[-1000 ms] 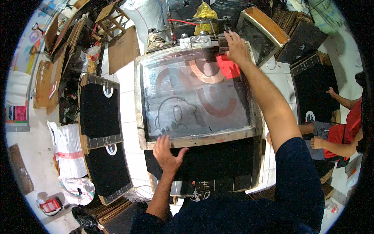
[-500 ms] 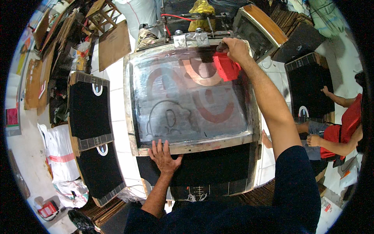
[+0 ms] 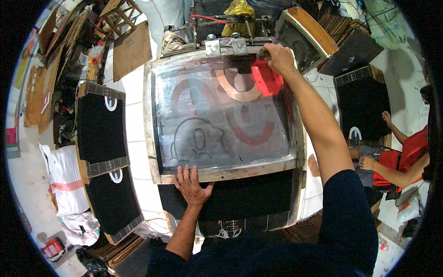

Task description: The person repeatedly aligns a black t-shirt under a screen printing frame, lowers the frame, and uses a red squeegee to pull ink across the screen. The person then lifts the frame, repositions the t-shirt, and repeats the cycle multiple times.

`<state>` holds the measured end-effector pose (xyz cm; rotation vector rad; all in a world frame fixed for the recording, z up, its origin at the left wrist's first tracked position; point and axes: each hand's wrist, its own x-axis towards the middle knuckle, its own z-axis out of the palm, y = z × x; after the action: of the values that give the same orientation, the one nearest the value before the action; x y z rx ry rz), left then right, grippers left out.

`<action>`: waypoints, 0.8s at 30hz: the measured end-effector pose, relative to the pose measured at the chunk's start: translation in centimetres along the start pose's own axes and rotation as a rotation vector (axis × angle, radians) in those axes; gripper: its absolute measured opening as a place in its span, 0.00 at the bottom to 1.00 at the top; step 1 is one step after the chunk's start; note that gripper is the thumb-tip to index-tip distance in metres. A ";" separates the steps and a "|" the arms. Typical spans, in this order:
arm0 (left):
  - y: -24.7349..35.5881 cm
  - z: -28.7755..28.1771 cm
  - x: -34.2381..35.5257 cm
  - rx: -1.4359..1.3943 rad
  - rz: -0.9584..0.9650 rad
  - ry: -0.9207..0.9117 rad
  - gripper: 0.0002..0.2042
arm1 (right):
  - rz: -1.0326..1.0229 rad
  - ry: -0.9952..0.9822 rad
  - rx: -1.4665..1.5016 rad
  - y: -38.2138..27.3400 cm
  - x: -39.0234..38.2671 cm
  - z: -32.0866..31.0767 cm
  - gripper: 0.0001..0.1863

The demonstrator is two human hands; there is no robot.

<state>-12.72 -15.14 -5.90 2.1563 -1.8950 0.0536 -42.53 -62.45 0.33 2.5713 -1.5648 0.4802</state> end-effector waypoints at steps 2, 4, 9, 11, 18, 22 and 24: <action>-0.1 0.0 0.0 0.001 -0.003 -0.008 0.46 | -0.002 -0.001 0.007 -0.1 -0.6 0.3 0.17; -0.1 0.1 -0.1 -0.003 -0.007 -0.002 0.47 | -0.048 -0.038 -0.003 -0.4 -2.4 -0.6 0.17; 0.1 0.3 -0.2 -0.037 -0.051 -0.012 0.46 | -0.045 -0.047 0.051 -2.8 -10.2 -2.9 0.21; 0.4 0.1 0.1 -0.051 -0.018 0.033 0.44 | -0.047 -0.036 0.079 -3.1 -11.5 -3.1 0.19; -0.9 -4.2 3.6 -0.208 0.059 -0.141 0.28 | -0.100 -0.002 0.166 -1.5 -8.4 -3.3 0.17; -0.9 -6.2 4.7 -0.299 0.098 -0.140 0.23 | -0.042 -0.106 0.213 -0.7 -7.4 -4.4 0.20; -0.5 -6.7 4.8 -0.300 0.081 -0.120 0.23 | -0.038 -0.216 0.196 -0.4 -7.3 -4.5 0.21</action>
<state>-10.58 -18.23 1.44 1.9201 -1.9130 -0.3307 -46.22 -54.99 2.33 2.8808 -1.6029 0.3800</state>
